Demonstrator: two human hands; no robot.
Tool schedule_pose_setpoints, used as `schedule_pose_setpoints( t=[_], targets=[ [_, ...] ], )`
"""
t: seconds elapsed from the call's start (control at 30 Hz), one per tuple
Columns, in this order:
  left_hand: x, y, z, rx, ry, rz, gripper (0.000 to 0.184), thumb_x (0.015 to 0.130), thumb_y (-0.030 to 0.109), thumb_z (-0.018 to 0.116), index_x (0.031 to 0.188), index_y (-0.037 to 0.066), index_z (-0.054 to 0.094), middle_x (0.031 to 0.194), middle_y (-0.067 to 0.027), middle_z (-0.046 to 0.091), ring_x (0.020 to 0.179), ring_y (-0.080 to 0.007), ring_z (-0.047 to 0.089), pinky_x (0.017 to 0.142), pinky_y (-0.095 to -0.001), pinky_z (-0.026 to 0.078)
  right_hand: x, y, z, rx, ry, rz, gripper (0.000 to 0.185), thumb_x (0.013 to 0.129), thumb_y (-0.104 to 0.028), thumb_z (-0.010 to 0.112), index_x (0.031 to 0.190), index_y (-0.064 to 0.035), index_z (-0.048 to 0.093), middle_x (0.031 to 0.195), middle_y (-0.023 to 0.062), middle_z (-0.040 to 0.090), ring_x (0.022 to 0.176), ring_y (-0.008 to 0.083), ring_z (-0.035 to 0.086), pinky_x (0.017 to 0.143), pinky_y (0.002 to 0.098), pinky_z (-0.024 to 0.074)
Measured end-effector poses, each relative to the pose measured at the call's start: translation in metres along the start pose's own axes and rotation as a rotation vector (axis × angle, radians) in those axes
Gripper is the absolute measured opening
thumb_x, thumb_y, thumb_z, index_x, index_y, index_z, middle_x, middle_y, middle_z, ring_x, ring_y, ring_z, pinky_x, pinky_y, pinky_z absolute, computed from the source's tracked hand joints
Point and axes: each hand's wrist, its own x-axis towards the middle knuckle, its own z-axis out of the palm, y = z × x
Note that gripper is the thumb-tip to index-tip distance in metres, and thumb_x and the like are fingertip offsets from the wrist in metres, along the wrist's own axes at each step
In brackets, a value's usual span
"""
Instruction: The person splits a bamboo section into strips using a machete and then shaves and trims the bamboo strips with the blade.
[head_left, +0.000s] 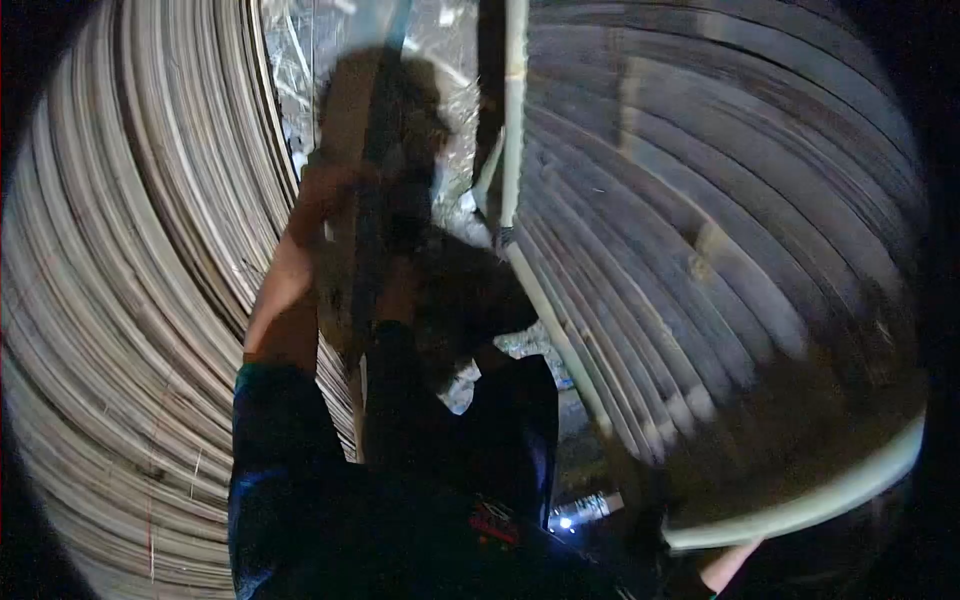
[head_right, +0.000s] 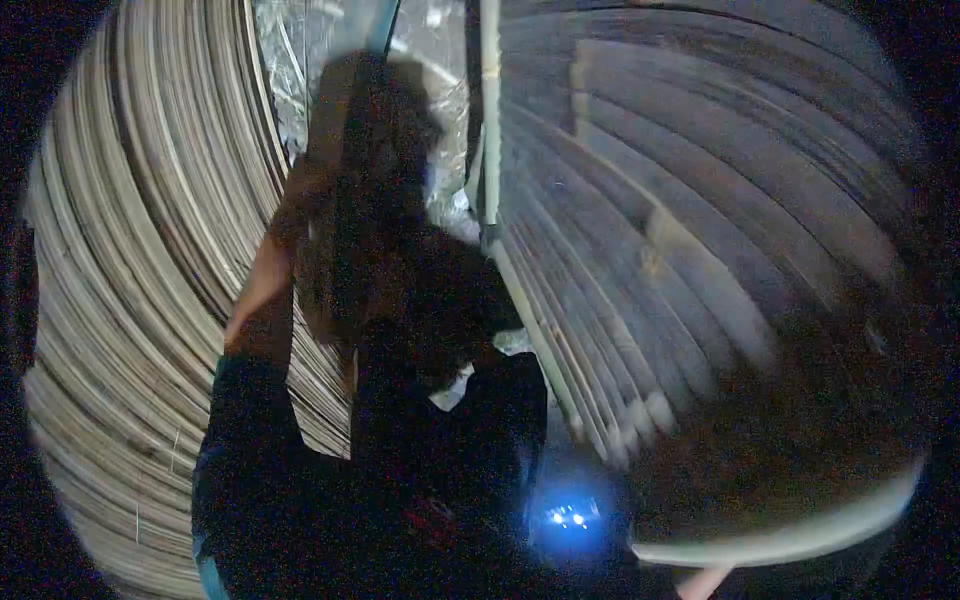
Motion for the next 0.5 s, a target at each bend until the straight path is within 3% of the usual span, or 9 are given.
schedule_pose_setpoints(
  t=[0.07,0.1,0.17,0.23,0.27,0.33,0.4,0.43,0.5],
  targets=[
    [-0.057,0.064,-0.007,-0.352,0.039,-0.284,0.055,0.081,0.041,0.080,0.118,0.001,0.070,0.104,-0.0188,0.073,0.093,-0.0318,0.068,0.091,-0.0442,0.052,-0.004,0.007,-0.013,0.188,-0.010,-0.001,0.079,0.087,-0.034,0.080,0.148,0.0036,0.045,0.151,0.0258,0.047,0.136,0.0342,0.051,0.114,0.0504,0.0429],
    [-0.066,0.057,-0.007,-0.491,0.002,-0.333,0.057,0.082,0.042,0.078,0.120,0.001,0.069,0.109,-0.0184,0.071,0.099,-0.0310,0.067,0.093,-0.0443,0.051,-0.008,-0.001,-0.009,-0.331,0.083,-0.092,0.075,0.088,-0.034,0.079,0.147,-0.0001,0.048,0.143,0.0248,0.055,0.131,0.0376,0.055,0.114,0.0467,0.0433],
    [-0.097,0.051,-0.003,-0.624,-0.047,-0.361,0.059,0.082,0.043,0.076,0.123,0.001,0.068,0.115,-0.0180,0.070,0.105,-0.0303,0.066,0.094,-0.0443,0.049,0.005,-0.052,0.003,-0.193,0.086,0.100,0.076,0.074,0.009,0.075,0.146,-0.0001,0.050,0.146,0.0202,0.055,0.135,0.0324,0.053,0.116,0.0413,0.0406],
    [-0.133,0.072,0.001,-0.985,-0.063,-0.332,0.078,0.079,0.053,0.073,0.136,0.003,0.060,0.132,-0.0182,0.063,0.120,-0.0324,0.058,0.101,-0.0479,0.044,0.011,-0.075,0.000,-0.002,0.073,0.214,0.080,0.072,0.014,0.066,0.149,-0.0042,0.049,0.146,0.0191,0.057,0.133,0.0328,0.056,0.113,0.0390,0.0421],
    [-0.144,0.079,-0.001,-0.969,-0.075,-0.291,0.078,0.079,0.053,0.073,0.136,0.003,0.060,0.132,-0.0182,0.063,0.120,-0.0324,0.058,0.101,-0.0479,0.044,0.018,-0.073,-0.001,-0.107,0.124,0.070,0.085,0.071,0.012,0.067,0.151,-0.0091,0.047,0.146,0.0189,0.057,0.129,0.0314,0.060,0.109,0.0376,0.0453],
    [-0.162,0.100,0.004,-0.676,-0.062,-0.504,0.105,0.071,0.062,0.072,0.155,0.008,0.039,0.151,-0.0172,0.046,0.123,-0.0385,0.050,0.111,-0.0569,0.033,0.014,-0.063,-0.005,0.113,-0.109,0.410,0.090,0.076,0.007,0.068,0.157,-0.0219,0.040,0.141,0.0205,0.060,0.117,0.0357,0.067,0.099,0.0406,0.0561],
    [-0.201,0.124,0.015,-0.931,-0.093,-0.472,0.085,0.072,0.057,0.074,0.138,0.007,0.054,0.127,-0.0178,0.059,0.113,-0.0374,0.055,0.098,-0.0557,0.046,0.008,-0.046,-0.005,0.149,-0.086,0.192,0.084,0.080,-0.001,0.069,0.156,-0.0220,0.041,0.132,0.0235,0.065,0.109,0.0332,0.071,0.095,0.0424,0.0566],
    [-0.227,0.153,0.025,-0.953,-0.005,-0.504,0.050,0.079,0.051,0.070,0.107,0.010,0.067,0.090,-0.0127,0.068,0.082,-0.0332,0.066,0.076,-0.0496,0.055,0.017,-0.049,-0.026,0.185,-0.289,0.382,0.079,0.082,-0.007,0.072,0.154,-0.0227,0.044,0.122,0.0225,0.070,0.102,0.0342,0.073,0.095,0.0445,0.0569],
    [-0.223,0.104,0.046,-1.108,-0.096,-0.384,0.054,0.078,0.054,0.072,0.111,0.012,0.063,0.097,-0.0098,0.064,0.094,-0.0340,0.061,0.088,-0.0533,0.052,-0.007,-0.023,-0.049,0.148,-0.230,0.258,0.081,0.078,-0.013,0.074,0.153,-0.0280,0.046,0.101,0.0176,0.073,0.089,0.0360,0.072,0.079,0.0496,0.0565]
  ],
)
